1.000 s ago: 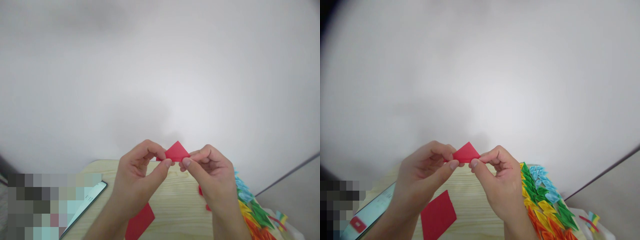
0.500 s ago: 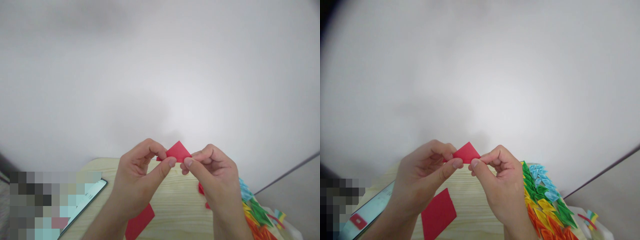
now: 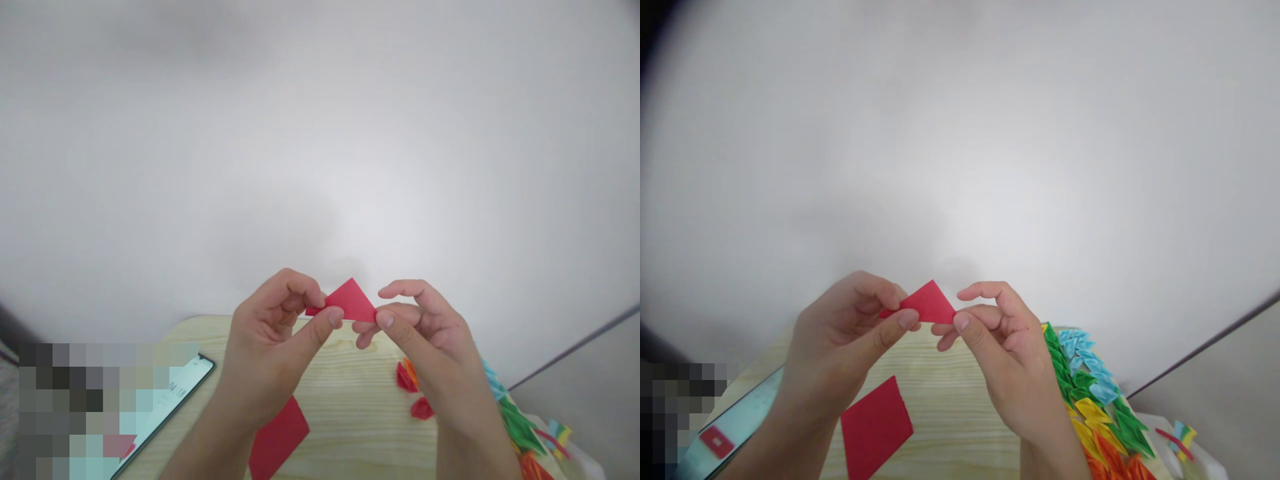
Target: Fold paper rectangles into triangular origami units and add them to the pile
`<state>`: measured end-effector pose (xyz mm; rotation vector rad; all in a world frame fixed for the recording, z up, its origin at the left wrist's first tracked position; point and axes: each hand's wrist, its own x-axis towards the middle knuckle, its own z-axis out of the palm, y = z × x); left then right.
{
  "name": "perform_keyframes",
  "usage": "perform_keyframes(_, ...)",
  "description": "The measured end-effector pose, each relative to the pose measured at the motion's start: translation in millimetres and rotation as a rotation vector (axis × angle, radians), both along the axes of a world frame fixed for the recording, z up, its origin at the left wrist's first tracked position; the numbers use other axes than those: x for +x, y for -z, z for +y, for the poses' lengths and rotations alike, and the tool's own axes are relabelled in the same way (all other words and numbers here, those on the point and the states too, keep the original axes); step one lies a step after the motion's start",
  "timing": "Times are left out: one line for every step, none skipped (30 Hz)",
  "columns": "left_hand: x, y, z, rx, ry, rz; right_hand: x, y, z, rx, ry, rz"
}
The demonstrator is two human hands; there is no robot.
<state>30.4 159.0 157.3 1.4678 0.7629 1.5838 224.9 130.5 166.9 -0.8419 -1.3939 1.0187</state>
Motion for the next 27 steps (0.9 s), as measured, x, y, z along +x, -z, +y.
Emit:
perform_keyframes(-0.3,-0.2,0.3,0.001,-0.004,0.004,1.0,-0.1,-0.1,-0.003,0.002,-0.002)
perform_keyframes(-0.4,-0.3,0.6,0.000,-0.008,0.009,1.8,0.0,-0.4,-0.008,0.009,-0.003)
perform_keyframes(-0.5,-0.3,0.9,0.003,-0.015,0.011,2.4,0.3,-0.8,-0.010,0.022,-0.005)
perform_keyframes(-0.4,-0.4,1.2,0.006,-0.022,0.012,2.8,0.9,-1.3,-0.006,0.040,-0.010)
perform_keyframes(-0.4,-0.4,1.5,0.009,-0.029,0.010,2.9,1.6,-1.7,0.007,0.067,-0.016)
perform_keyframes(-0.3,-0.6,1.6,0.013,-0.035,0.007,2.7,2.5,-1.9,0.024,0.097,-0.026)
perform_keyframes(-0.2,-0.9,1.6,0.014,-0.037,0.004,2.3,3.2,-1.9,0.041,0.130,-0.040)
perform_keyframes(-0.2,-1.3,1.5,0.015,-0.032,0.004,1.8,3.8,-1.6,0.054,0.163,-0.055)
perform_keyframes(-0.2,-1.7,1.3,0.016,-0.023,0.005,1.2,4.1,-1.1,0.061,0.191,-0.067)
perform_keyframes(-0.4,-2.1,1.0,0.017,-0.008,0.007,0.6,4.2,-0.5,0.061,0.212,-0.074)
perform_keyframes(-0.5,-2.4,0.6,0.022,0.009,0.009,0.1,4.1,0.3,0.061,0.226,-0.073)
perform_keyframes(-0.7,-2.5,0.3,0.026,0.025,0.017,-0.4,3.9,1.1,0.058,0.233,-0.065)
perform_keyframes(-0.8,-2.4,0.0,0.031,0.038,0.026,-0.8,3.6,1.8,0.057,0.239,-0.053)
perform_keyframes(-0.7,-2.0,-0.4,0.035,0.042,0.037,-1.2,3.3,2.3,0.055,0.242,-0.041)
perform_keyframes(-0.5,-1.6,-0.7,0.039,0.039,0.048,-1.5,3.2,2.7,0.055,0.243,-0.031)
perform_keyframes(-0.2,-1.2,-1.0,0.041,0.030,0.060,-1.9,3.0,2.8,0.058,0.244,-0.023)
perform_keyframes(0.2,-0.9,-1.3,0.042,0.019,0.070,-2.4,3.0,2.8,0.064,0.244,-0.020)
perform_keyframes(0.7,-0.9,-1.6,0.041,0.005,0.079,-2.8,3.0,2.6,0.074,0.247,-0.019)
perform_keyframes(1.2,-1.3,-1.9,0.040,-0.011,0.087,-3.3,3.1,2.2,0.086,0.252,-0.024)
perform_keyframes(1.5,-1.9,-2.1,0.039,-0.024,0.094,-3.7,3.3,1.9,0.097,0.262,-0.032)
perform_keyframes(1.8,-2.8,-2.3,0.039,-0.037,0.101,-4.0,3.5,1.6,0.108,0.275,-0.043)
perform_keyframes(2.0,-3.8,-2.4,0.037,-0.046,0.105,-4.1,3.7,1.4,0.119,0.287,-0.055)
perform_keyframes(2.1,-4.8,-2.5,0.036,-0.050,0.106,-4.1,3.9,1.3,0.129,0.297,-0.063)
perform_keyframes(2.2,-5.6,-2.4,0.033,-0.049,0.104,-3.9,4.0,1.4,0.137,0.299,-0.065)
perform_keyframes(2.3,-6.1,-2.2,0.028,-0.042,0.100,-3.5,4.1,1.6,0.140,0.291,-0.061)
perform_keyframes(2.3,-6.4,-1.9,0.022,-0.036,0.095,-3.0,4.0,1.8,0.138,0.279,-0.052)
perform_keyframes(2.4,-6.4,-1.6,0.016,-0.029,0.089,-2.4,3.7,2.2,0.130,0.265,-0.040)
